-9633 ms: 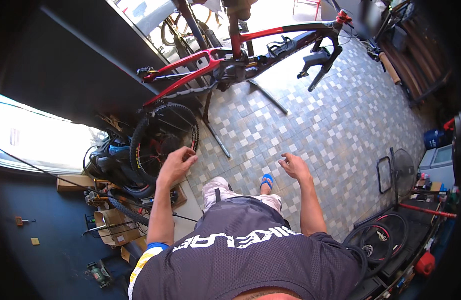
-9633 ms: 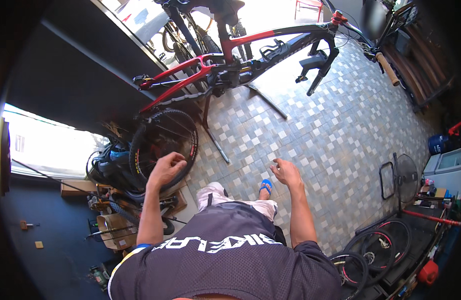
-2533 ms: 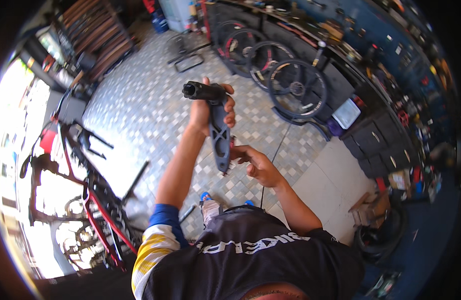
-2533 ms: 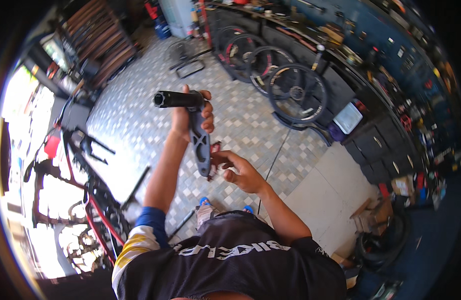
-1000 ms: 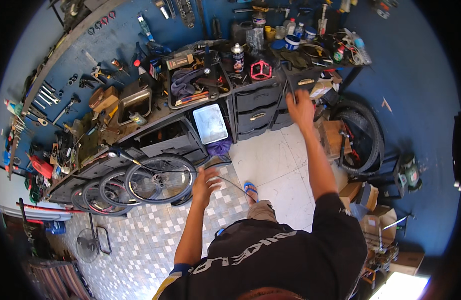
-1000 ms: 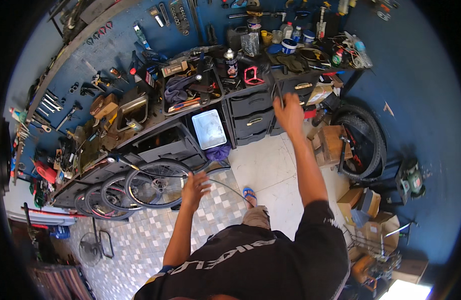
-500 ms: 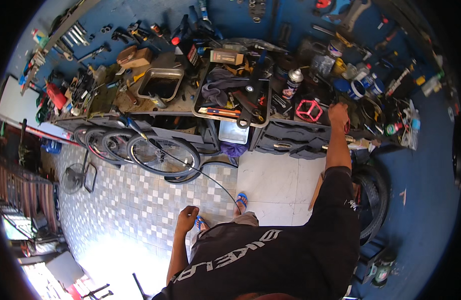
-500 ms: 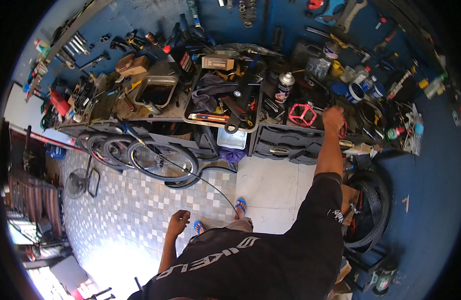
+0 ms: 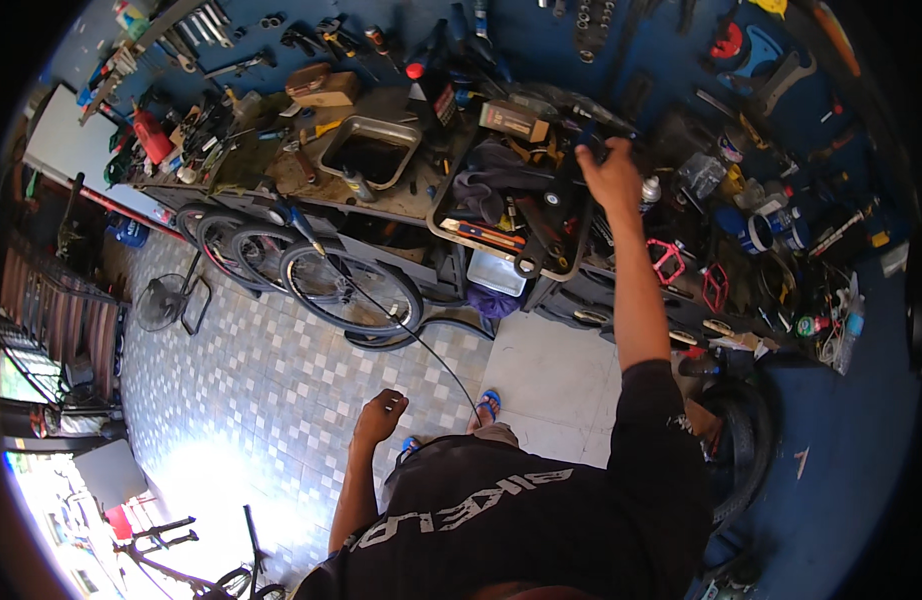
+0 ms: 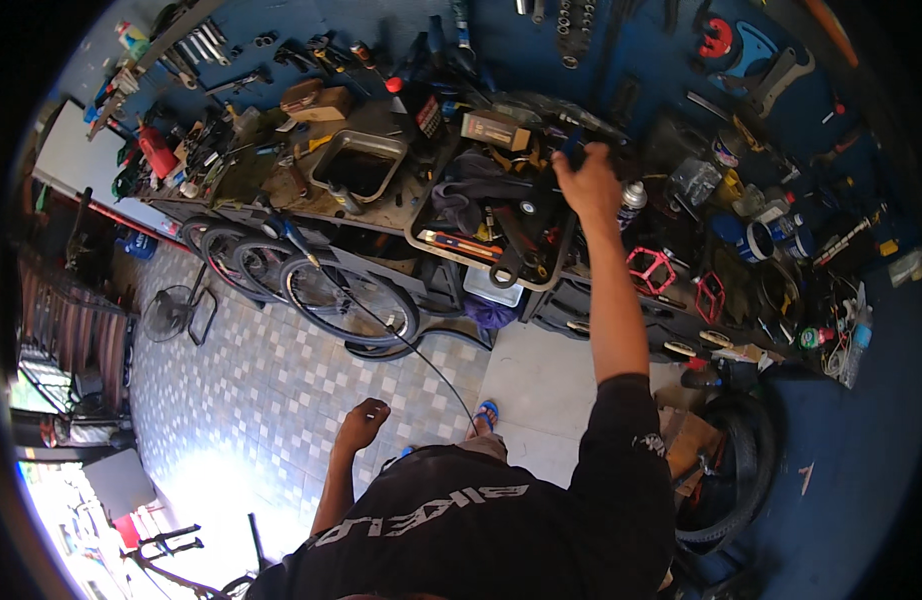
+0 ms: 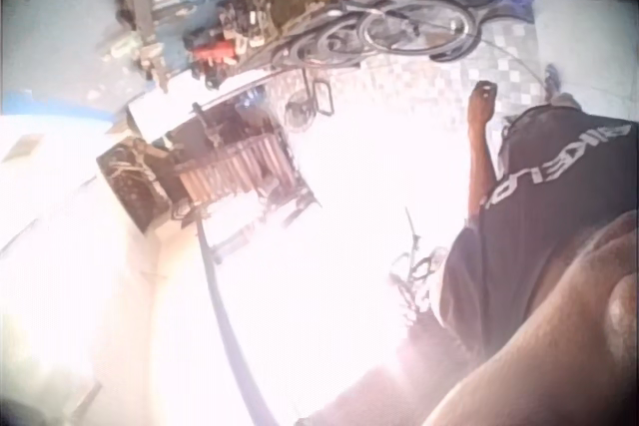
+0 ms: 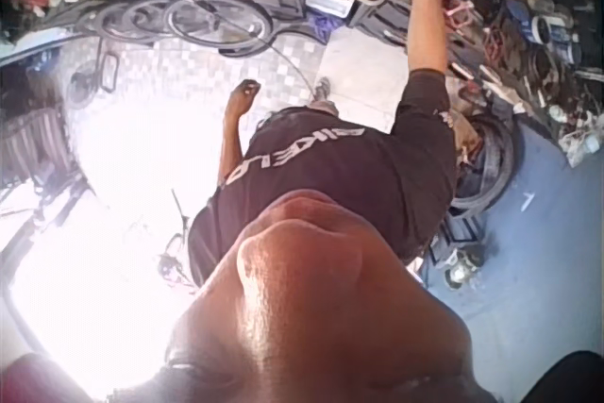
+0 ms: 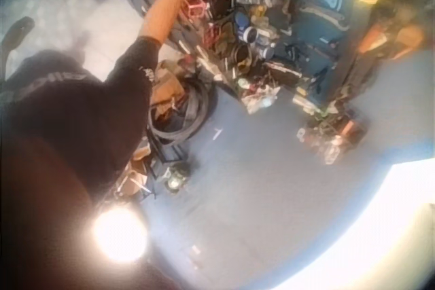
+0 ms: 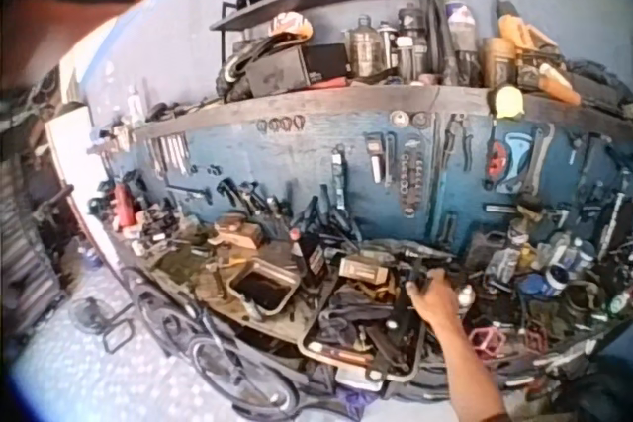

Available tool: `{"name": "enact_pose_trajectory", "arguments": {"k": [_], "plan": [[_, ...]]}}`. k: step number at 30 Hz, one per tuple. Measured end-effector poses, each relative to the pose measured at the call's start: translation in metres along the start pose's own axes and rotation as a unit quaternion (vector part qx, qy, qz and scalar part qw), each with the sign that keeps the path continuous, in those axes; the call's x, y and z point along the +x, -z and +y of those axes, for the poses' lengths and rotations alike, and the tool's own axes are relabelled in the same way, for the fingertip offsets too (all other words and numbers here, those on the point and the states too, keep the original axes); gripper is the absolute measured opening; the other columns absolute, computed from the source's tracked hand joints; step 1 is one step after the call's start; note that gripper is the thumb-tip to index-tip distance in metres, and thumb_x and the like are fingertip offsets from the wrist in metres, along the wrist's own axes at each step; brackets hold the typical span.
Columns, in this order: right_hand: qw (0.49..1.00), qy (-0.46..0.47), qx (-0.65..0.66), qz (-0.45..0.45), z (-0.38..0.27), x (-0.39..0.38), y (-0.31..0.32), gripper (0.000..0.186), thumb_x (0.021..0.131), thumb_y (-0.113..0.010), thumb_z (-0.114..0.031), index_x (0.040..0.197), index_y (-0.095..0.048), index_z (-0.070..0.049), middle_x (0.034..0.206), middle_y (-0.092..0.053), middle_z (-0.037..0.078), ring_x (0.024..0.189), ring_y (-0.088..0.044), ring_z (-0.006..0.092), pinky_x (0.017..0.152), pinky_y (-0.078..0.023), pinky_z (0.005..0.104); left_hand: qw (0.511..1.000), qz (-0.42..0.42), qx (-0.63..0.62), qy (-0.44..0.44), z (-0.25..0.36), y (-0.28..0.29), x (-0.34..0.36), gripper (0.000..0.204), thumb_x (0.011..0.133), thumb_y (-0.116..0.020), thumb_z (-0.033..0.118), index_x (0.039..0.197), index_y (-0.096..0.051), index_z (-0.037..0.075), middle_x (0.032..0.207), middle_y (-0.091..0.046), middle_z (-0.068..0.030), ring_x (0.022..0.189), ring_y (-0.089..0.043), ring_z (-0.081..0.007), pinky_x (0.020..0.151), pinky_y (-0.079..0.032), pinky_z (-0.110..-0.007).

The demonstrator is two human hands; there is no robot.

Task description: The person removes a red crank arm from a red mountain bike using a wrench and a rag, then retrieves a torque wrench from the workbench and uses it to tighten bolts on the bike frame. The person handles the crank arm, wrench, rag, and torque wrench throughout the task.

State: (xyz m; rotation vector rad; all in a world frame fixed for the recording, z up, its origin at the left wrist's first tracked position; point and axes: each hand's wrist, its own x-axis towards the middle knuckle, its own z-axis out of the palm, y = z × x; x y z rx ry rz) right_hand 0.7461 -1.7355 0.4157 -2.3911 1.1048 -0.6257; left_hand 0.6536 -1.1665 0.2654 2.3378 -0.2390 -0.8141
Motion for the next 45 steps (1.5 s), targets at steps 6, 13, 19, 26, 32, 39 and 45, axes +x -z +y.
{"name": "enact_pose_trajectory", "arguments": {"k": [6, 13, 19, 26, 32, 39, 45], "plan": [[0.959, -0.141, 0.158, -0.187, 0.004, 0.047, -0.067, 0.078, 0.08, -0.082, -0.041, 0.132, -0.052, 0.008, 0.114, -0.07, 0.021, 0.096, -0.072, 0.0248, 0.055, -0.059, 0.0332, 0.993, 0.085, -0.074, 0.034, -0.052, -0.003, -0.034, 0.038, 0.097, -0.067, 0.039, 0.114, -0.071, 0.006, 0.102, -0.075, -0.0215, 0.098, -0.074, -0.0356, 0.083, -0.057, -0.044], [0.805, -0.174, 0.549, -0.14, 0.022, 0.041, -0.048, 0.026, 0.091, -0.072, -0.024, 0.1, -0.067, 0.0, 0.08, -0.07, 0.012, 0.058, -0.067, 0.0215, 0.046, -0.052, 0.0325, 0.983, 0.061, -0.073, 0.156, -0.18, -0.032, -0.101, 0.043, 0.094, -0.067, 0.046, 0.111, -0.074, 0.007, 0.1, -0.075, -0.0221, 0.096, -0.073, -0.0365, 0.084, -0.056, -0.045], [0.707, -0.048, 0.686, -0.165, -0.072, -0.133, -0.032, 0.043, 0.099, -0.061, -0.02, 0.137, -0.05, -0.002, 0.094, -0.067, 0.014, 0.073, -0.068, 0.0241, 0.064, -0.058, 0.0348, 0.984, 0.114, -0.103, 0.094, -0.224, 0.004, -0.113, 0.038, 0.096, -0.066, 0.04, 0.109, -0.073, 0.006, 0.098, -0.076, -0.0186, 0.092, -0.074, -0.0344, 0.081, -0.056, -0.043], [0.624, -0.077, 0.682, -0.374, -0.198, -0.367, -0.053, 0.043, 0.094, -0.059, -0.014, 0.135, -0.048, -0.01, 0.087, -0.061, 0.009, 0.065, -0.064, 0.0205, 0.055, -0.054, 0.0361, 0.963, 0.212, -0.141, -0.089, -0.189, 0.15, -0.104, 0.035, 0.101, -0.064, 0.034, 0.116, -0.071, 0.003, 0.103, -0.075, -0.0175, 0.093, -0.073, -0.0308, 0.08, -0.055, -0.039], [0.721, 0.064, 0.49, -0.487, -0.299, -0.563, -0.106, 0.04, 0.093, -0.074, -0.016, 0.125, -0.053, -0.005, 0.07, -0.057, 0.001, 0.046, -0.052, 0.0094, 0.04, -0.042, 0.0273, 0.88, 0.294, -0.325, -0.183, -0.196, 0.274, -0.165, 0.047, 0.107, -0.054, 0.041, 0.135, -0.063, 0.004, 0.127, -0.069, -0.0161, 0.107, -0.07, -0.0263, 0.088, -0.055, -0.038], [0.694, 0.369, 0.316, -0.532, -0.398, -0.75, -0.117, 0.047, 0.089, -0.078, -0.018, 0.13, -0.057, -0.006, 0.074, -0.062, 0.002, 0.062, -0.059, 0.0117, 0.058, -0.047, 0.0284, 0.531, 0.375, -0.711, -0.268, -0.275, 0.355, -0.277, 0.08, 0.1, -0.036, 0.074, 0.14, -0.051, 0.007, 0.118, -0.064, -0.0157, 0.093, -0.066, -0.0271, 0.077, -0.056, -0.039], [0.479, 0.463, 0.213, -0.715, -0.479, -0.837, -0.13, 0.065, 0.088, -0.079, -0.03, 0.141, -0.05, -0.008, 0.097, -0.068, 0.012, 0.079, -0.069, 0.0241, 0.071, -0.054, 0.0362, 0.328, 0.497, -0.762, -0.255, -0.415, 0.363, -0.376, 0.062, 0.099, -0.048, 0.071, 0.091, -0.055, 0.009, 0.071, -0.045, -0.0018, 0.054, -0.039, -0.0139, 0.049, -0.031, -0.029]]}}
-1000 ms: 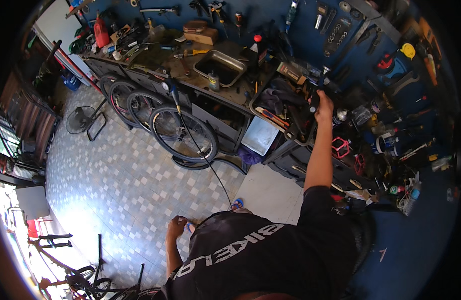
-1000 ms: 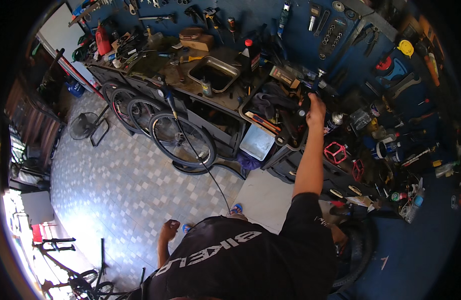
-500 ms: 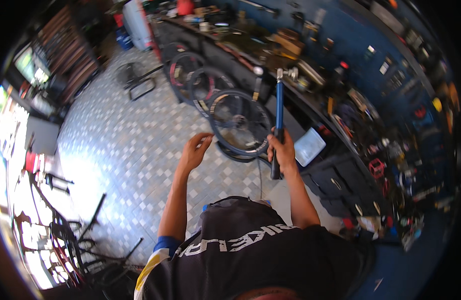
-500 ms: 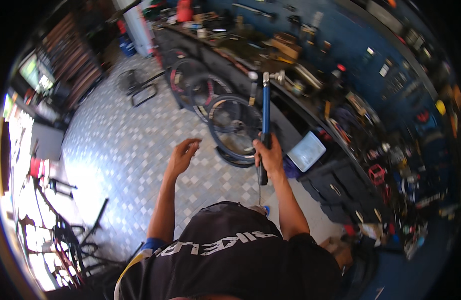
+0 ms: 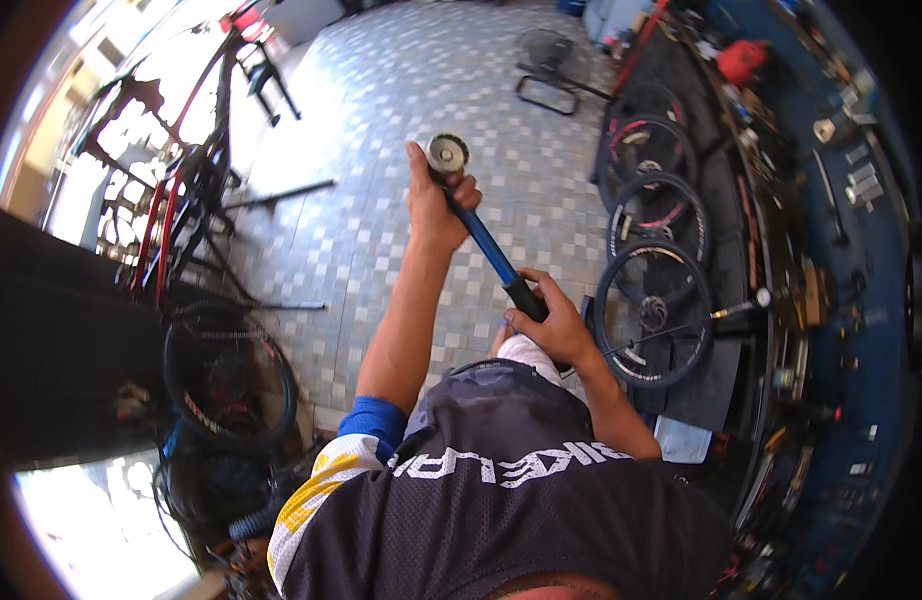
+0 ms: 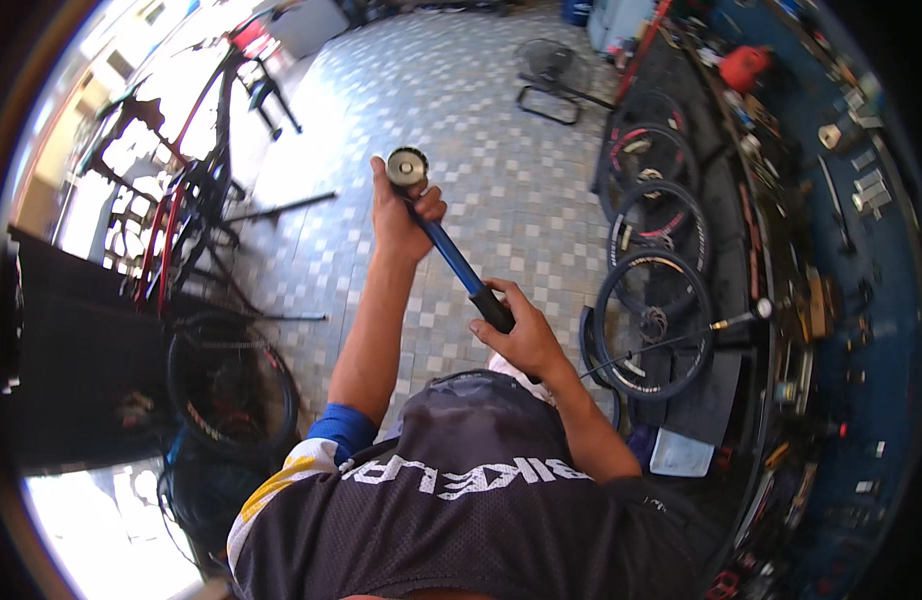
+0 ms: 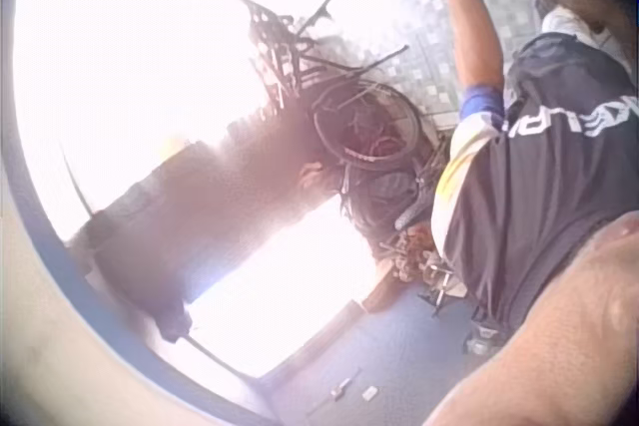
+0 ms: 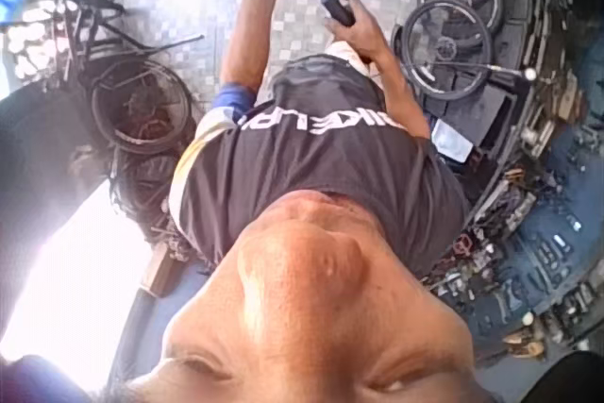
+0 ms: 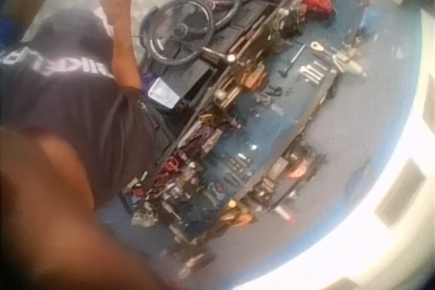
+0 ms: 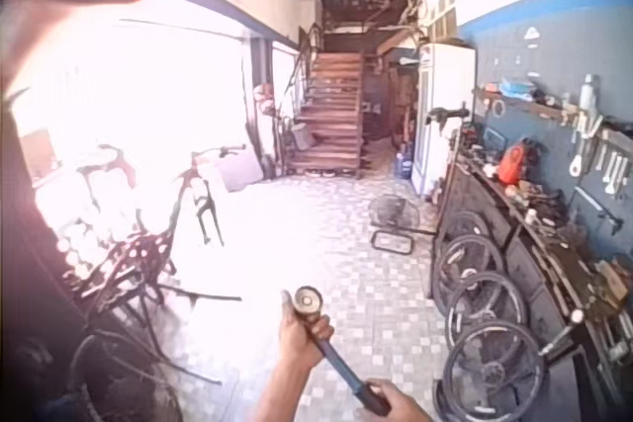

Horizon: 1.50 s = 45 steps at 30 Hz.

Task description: The person removes a red crank arm from a red mountain bike using a wrench and a rag, then retrieves a torque wrench from the workbench and uses it to tighten bolts on the bike frame. The person handles the crank arm, wrench, rag, and torque wrench throughout the task.

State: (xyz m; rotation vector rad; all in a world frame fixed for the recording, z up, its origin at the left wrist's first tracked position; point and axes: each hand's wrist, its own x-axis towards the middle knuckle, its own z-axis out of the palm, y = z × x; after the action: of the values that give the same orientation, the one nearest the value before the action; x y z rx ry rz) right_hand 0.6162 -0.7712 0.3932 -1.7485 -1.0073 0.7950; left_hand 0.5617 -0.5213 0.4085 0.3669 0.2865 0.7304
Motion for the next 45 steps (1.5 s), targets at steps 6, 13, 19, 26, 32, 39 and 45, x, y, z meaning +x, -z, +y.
{"name": "enact_pose_trajectory", "arguments": {"k": [6, 13, 19, 26, 32, 39, 45], "plan": [[0.932, -0.069, 0.151, -0.321, -0.012, 0.112, -0.011, 0.092, 0.087, -0.081, -0.024, 0.16, -0.028, -0.003, 0.116, -0.064, 0.01, 0.078, -0.066, 0.0133, 0.065, -0.054, 0.0274, 0.977, 0.171, -0.009, -0.126, 0.114, 0.063, 0.041, 0.054, 0.105, -0.041, 0.063, 0.09, -0.048, 0.012, 0.069, -0.038, 0.0017, 0.054, -0.035, -0.0107, 0.049, -0.031, -0.027], [0.849, -0.198, 0.325, -0.366, 0.003, 0.26, -0.047, 0.071, 0.101, -0.066, -0.039, 0.154, -0.036, -0.003, 0.081, -0.057, 0.002, 0.046, -0.046, 0.0039, 0.038, -0.034, 0.0187, 0.935, 0.294, 0.016, -0.198, 0.201, 0.088, 0.139, 0.049, 0.108, -0.041, 0.056, 0.094, -0.046, 0.009, 0.077, -0.042, -0.0045, 0.062, -0.041, -0.0171, 0.055, -0.038, -0.032], [0.792, -0.225, 0.317, -0.47, -0.013, 0.394, -0.065, 0.065, 0.107, -0.048, -0.052, 0.148, -0.045, -0.003, 0.064, -0.051, 0.0, 0.039, -0.041, 0.0046, 0.035, -0.032, 0.0179, 0.913, 0.328, 0.006, -0.241, 0.263, 0.115, 0.192, 0.044, 0.108, -0.047, 0.049, 0.104, -0.047, 0.005, 0.088, -0.046, -0.008, 0.074, -0.048, -0.0215, 0.066, -0.046, -0.039], [0.661, -0.29, 0.376, -0.581, -0.029, 0.502, -0.116, 0.074, 0.107, -0.039, -0.058, 0.149, -0.04, 0.002, 0.058, -0.046, -0.001, 0.037, -0.041, 0.0045, 0.031, -0.032, 0.019, 0.881, 0.347, -0.027, -0.321, 0.326, 0.154, 0.213, 0.031, 0.108, -0.054, 0.03, 0.122, -0.05, 0.002, 0.104, -0.053, -0.0148, 0.089, -0.056, -0.0253, 0.076, -0.053, -0.048], [0.541, -0.335, 0.466, -0.614, -0.044, 0.545, -0.189, 0.075, 0.107, -0.04, -0.056, 0.152, -0.034, 0.003, 0.058, -0.044, -0.001, 0.037, -0.039, 0.0038, 0.032, -0.031, 0.0181, 0.866, 0.341, -0.07, -0.359, 0.362, 0.171, 0.222, 0.036, 0.108, -0.052, 0.037, 0.117, -0.051, 0.002, 0.097, -0.062, -0.0153, 0.081, -0.062, -0.0259, 0.082, -0.056, -0.045], [0.697, -0.235, 0.232, -0.636, -0.093, 0.589, -0.275, 0.061, 0.103, -0.061, -0.039, 0.145, -0.046, 0.003, 0.062, -0.051, 0.0, 0.043, -0.046, 0.0056, 0.04, -0.037, 0.021, 0.864, 0.331, -0.023, -0.379, 0.425, 0.206, 0.215, 0.04, 0.107, -0.05, 0.05, 0.107, -0.05, 0.01, 0.075, -0.048, -0.0003, 0.062, -0.048, -0.0136, 0.06, -0.044, -0.033], [0.887, 0.127, -0.19, -0.401, -0.126, 0.609, -0.335, 0.052, 0.086, -0.078, -0.034, 0.127, -0.059, -0.007, 0.093, -0.073, 0.023, 0.086, -0.072, 0.0441, 0.076, -0.055, 0.0503, 0.815, 0.384, -0.045, -0.431, 0.47, 0.233, 0.219, 0.036, 0.107, -0.054, 0.048, 0.099, -0.048, 0.013, 0.073, -0.045, 0.001, 0.059, -0.045, -0.0125, 0.057, -0.042, -0.032]]}}
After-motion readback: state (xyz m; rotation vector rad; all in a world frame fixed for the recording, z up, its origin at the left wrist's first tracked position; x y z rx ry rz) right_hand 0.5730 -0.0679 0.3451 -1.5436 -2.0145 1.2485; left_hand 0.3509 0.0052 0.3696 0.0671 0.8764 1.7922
